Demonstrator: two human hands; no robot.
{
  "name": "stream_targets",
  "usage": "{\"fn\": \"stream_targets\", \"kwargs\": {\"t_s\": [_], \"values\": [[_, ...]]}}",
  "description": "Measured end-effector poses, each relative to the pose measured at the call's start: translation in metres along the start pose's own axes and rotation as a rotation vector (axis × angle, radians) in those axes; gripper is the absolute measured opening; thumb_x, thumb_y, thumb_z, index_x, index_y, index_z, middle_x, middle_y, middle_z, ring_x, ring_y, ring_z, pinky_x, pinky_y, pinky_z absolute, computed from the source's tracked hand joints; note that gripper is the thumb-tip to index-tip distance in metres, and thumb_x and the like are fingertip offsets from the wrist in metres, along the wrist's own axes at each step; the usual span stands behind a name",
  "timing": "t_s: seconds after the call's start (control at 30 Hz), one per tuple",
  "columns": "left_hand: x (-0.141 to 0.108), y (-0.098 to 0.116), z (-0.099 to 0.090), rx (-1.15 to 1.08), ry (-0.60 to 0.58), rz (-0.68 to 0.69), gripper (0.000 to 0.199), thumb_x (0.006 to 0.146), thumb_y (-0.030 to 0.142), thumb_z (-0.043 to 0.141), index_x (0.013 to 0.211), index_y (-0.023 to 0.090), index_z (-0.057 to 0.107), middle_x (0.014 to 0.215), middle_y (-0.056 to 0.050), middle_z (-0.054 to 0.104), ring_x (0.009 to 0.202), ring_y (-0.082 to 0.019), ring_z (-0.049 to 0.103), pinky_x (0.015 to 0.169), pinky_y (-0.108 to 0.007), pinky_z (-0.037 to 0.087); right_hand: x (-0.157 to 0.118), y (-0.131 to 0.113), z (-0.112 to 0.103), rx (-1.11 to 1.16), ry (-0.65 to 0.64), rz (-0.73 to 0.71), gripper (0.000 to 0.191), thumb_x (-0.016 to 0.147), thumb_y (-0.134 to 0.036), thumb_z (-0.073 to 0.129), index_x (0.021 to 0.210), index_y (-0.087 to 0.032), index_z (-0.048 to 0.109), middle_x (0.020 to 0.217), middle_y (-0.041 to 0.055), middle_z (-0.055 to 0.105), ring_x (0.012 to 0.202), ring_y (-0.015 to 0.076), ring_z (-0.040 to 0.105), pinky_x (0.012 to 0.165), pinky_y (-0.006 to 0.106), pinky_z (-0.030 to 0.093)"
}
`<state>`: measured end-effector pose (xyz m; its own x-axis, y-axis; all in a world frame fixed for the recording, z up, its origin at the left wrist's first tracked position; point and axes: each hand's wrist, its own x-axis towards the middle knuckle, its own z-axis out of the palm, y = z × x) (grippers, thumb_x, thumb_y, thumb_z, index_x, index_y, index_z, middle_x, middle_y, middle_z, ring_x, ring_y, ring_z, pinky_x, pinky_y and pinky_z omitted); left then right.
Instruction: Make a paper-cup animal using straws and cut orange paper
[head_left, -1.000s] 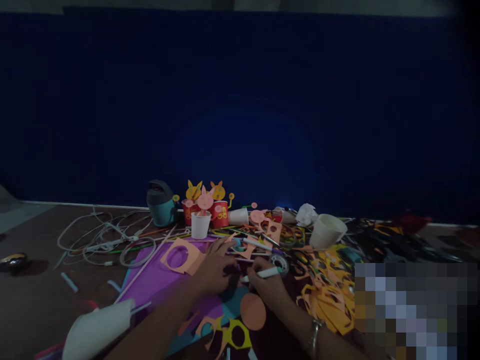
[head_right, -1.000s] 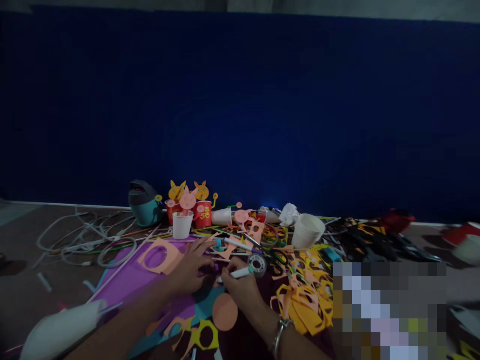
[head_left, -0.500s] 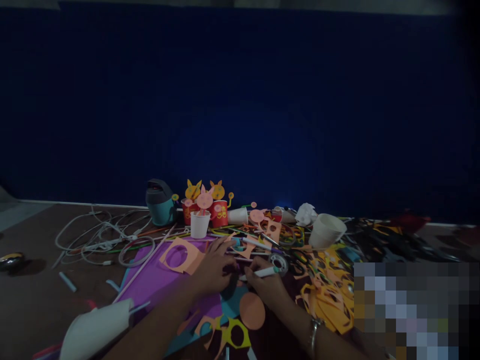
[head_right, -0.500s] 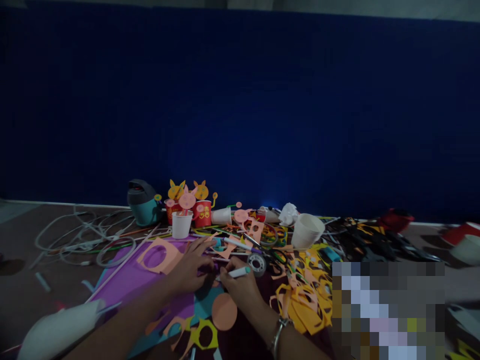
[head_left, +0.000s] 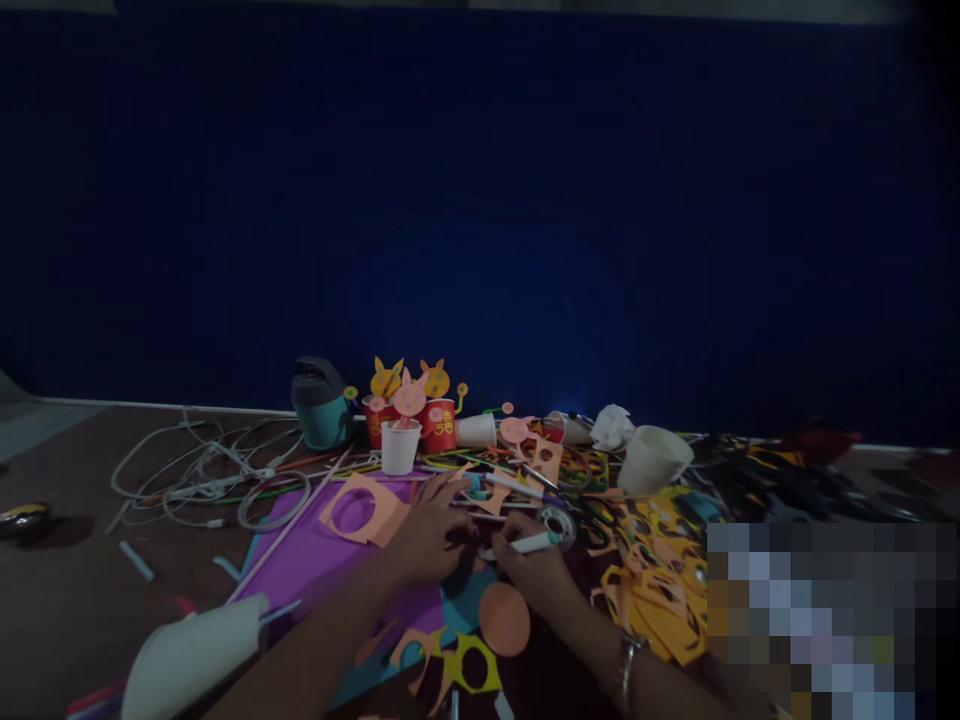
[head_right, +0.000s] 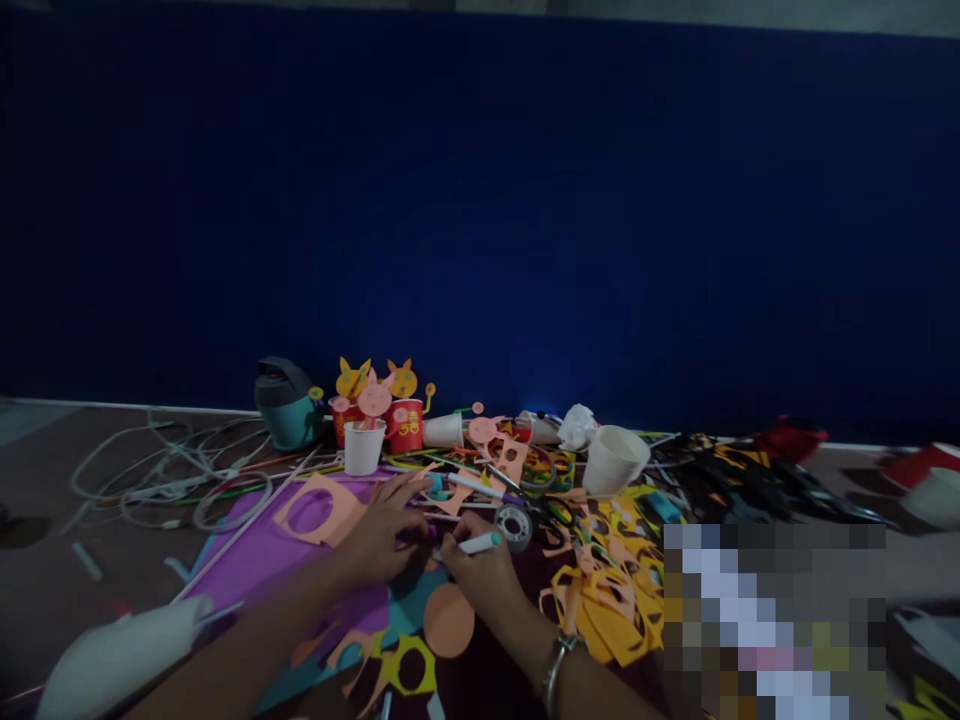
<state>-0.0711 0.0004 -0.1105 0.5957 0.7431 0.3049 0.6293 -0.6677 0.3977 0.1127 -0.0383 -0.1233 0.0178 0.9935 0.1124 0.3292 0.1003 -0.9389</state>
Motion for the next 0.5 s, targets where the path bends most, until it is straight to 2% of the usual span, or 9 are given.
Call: {"fn": "stream_targets", "kwargs": {"t_s": [0.2, 0.5], "values": [[-0.0005, -0.0006, -0.0007, 0.008, 0.007, 0.008, 0.007, 0.069, 0.022, 0.066, 0.075, 0.025, 0.069, 0.141, -0.001, 0.043, 0.133, -0.033, 0.026, 0.106, -0.050, 0.026, -0.0005, 0.0022, 0.0026, 0.012, -0.002, -0.013, 0.019, 0.070, -0.025, 0.052, 0.054, -0.023, 0.042, 0.042, -0.0059, 0.047, 0.042, 0.0108, 0.043, 0.042, 0.022, 0.031], [0.0000, 0.0013, -0.0023, 0.001, -0.001, -0.003, 0.011, 0.067, 0.019, 0.067, 0.076, 0.025, 0.069, 0.142, -0.001, 0.043, 0.134, -0.032, 0.026, 0.106, -0.049, 0.026, -0.0014, 0.0004, 0.0037, 0.088, -0.025, 0.049, 0.018, 0.069, -0.024, 0.053, 0.055, -0.023, 0.042, 0.040, -0.0063, 0.048, 0.039, 0.0114, 0.045, 0.041, 0.021, 0.032]]}}
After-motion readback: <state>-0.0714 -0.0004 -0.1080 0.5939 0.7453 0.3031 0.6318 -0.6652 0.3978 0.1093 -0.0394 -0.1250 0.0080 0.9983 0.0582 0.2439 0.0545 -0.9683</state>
